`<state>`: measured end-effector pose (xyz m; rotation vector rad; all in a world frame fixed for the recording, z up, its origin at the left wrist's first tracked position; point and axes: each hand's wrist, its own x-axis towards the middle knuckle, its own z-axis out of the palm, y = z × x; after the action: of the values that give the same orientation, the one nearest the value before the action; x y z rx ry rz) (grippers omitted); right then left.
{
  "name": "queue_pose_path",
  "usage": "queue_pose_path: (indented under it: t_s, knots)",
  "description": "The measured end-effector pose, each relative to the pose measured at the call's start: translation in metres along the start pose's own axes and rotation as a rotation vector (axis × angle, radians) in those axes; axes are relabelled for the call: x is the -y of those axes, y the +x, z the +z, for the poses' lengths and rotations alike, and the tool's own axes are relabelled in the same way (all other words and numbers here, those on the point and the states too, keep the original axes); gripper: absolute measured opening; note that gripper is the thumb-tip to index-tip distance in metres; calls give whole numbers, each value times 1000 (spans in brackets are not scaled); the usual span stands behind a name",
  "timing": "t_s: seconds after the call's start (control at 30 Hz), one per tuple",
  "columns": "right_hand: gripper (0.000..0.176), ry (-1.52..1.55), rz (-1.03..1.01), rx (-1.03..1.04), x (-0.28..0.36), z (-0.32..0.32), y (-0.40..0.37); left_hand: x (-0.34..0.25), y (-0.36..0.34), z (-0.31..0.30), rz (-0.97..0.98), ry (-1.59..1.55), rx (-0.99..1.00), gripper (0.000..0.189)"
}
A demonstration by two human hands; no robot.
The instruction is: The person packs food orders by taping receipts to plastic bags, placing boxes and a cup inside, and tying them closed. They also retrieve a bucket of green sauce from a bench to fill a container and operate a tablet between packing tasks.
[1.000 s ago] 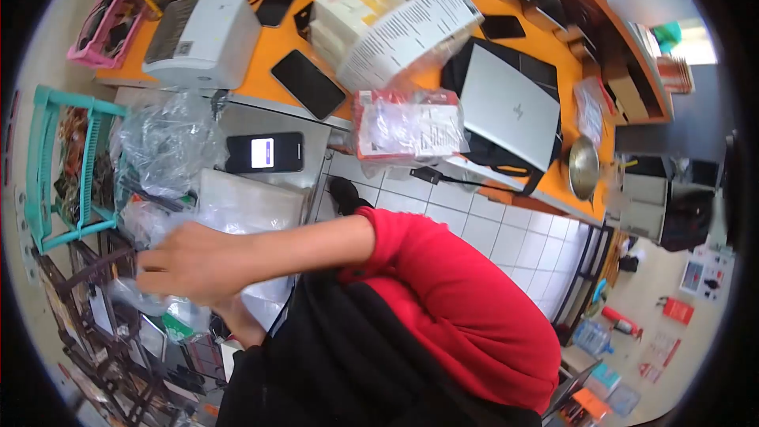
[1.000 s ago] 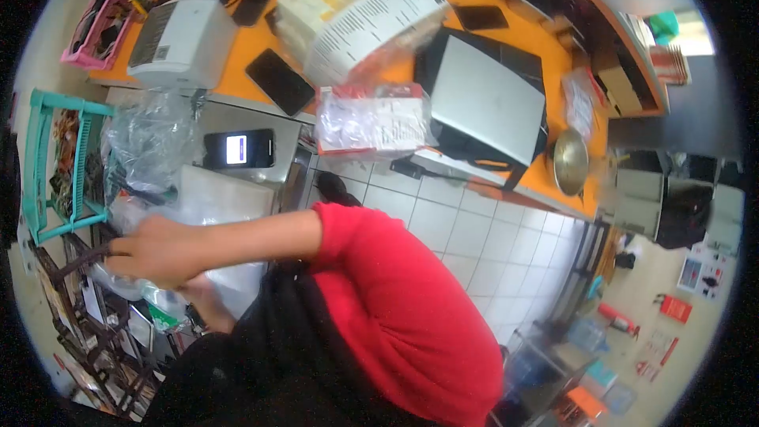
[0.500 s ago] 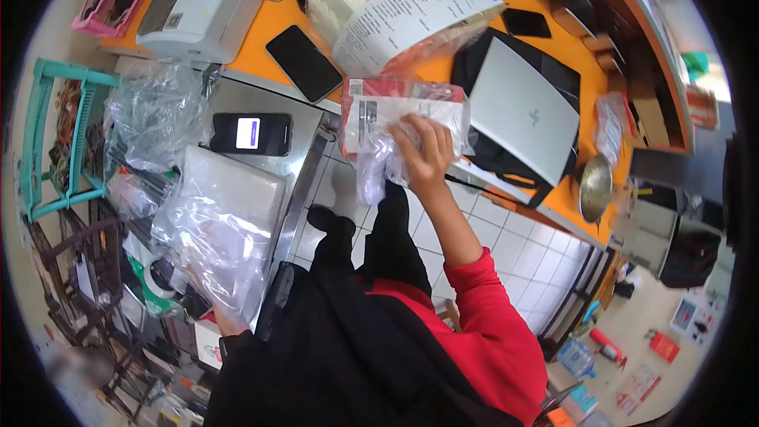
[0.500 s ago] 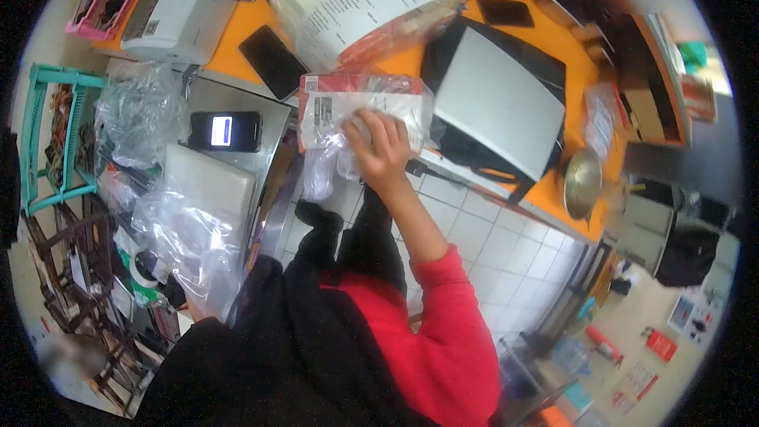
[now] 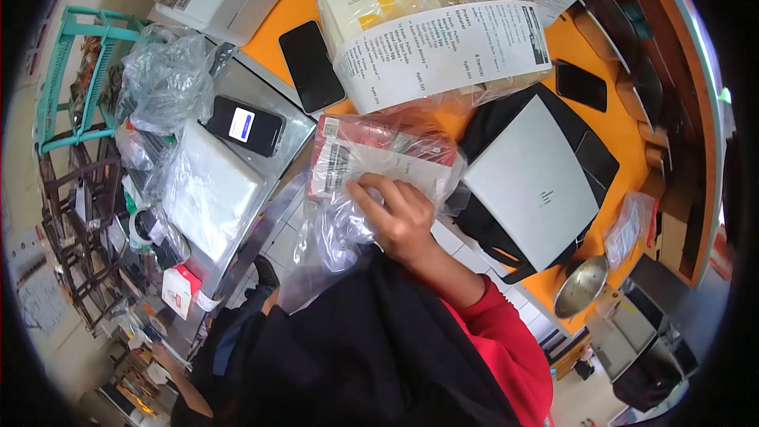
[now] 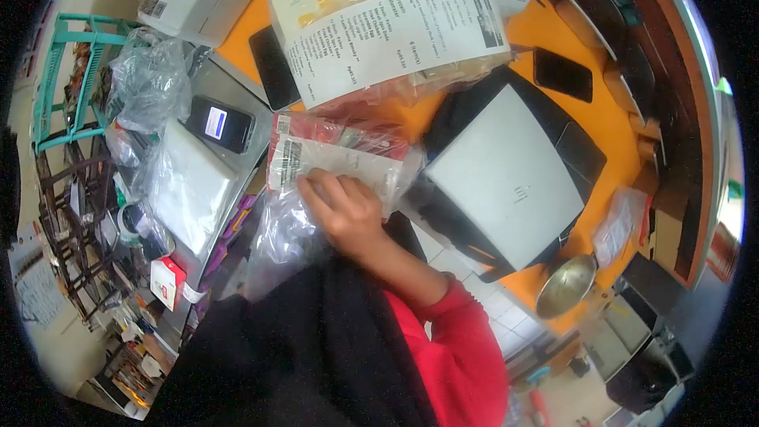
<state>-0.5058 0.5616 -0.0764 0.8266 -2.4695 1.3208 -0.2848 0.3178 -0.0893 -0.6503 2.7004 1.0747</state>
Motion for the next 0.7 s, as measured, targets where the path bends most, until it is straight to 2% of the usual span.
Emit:
queue_pose_path:
  t_s: [0.07,0.1,0.13,0.17,0.2,0.27,0.33,0.4,0.53,0.6,0.63,0.7]
  knots:
    - [30,433,106,53,-12,-12,13,-15,-1,9,18,-40,72,59]
    - [39,438,159,191,-21,-27,24,-21,0,15,34,-64,105,58]
    - [30,290,184,291,-12,-44,49,-26,4,22,48,-92,132,58]
    - [23,336,140,375,-17,-41,66,-31,8,32,62,-122,157,58]
    - [19,111,65,470,-21,-41,81,-34,16,49,74,-153,176,57]
    - [14,-71,-151,607,-29,-36,100,-36,34,75,87,-233,168,57]
    - [15,17,-254,606,-50,-24,101,-37,46,91,54,-336,139,56]
    - [15,137,-216,626,-66,-15,100,-48,50,100,-53,-503,107,55]
    - [23,358,-107,678,-73,-14,90,-93,29,84,-485,-941,178,47]
    - [26,488,118,680,-69,-18,86,-77,22,101,-528,-854,-48,45]
    - [28,551,234,678,-66,-20,83,-66,15,106,-524,-711,-134,43]
    - [22,628,240,587,-38,-33,73,-56,5,105,-500,-318,-267,41]
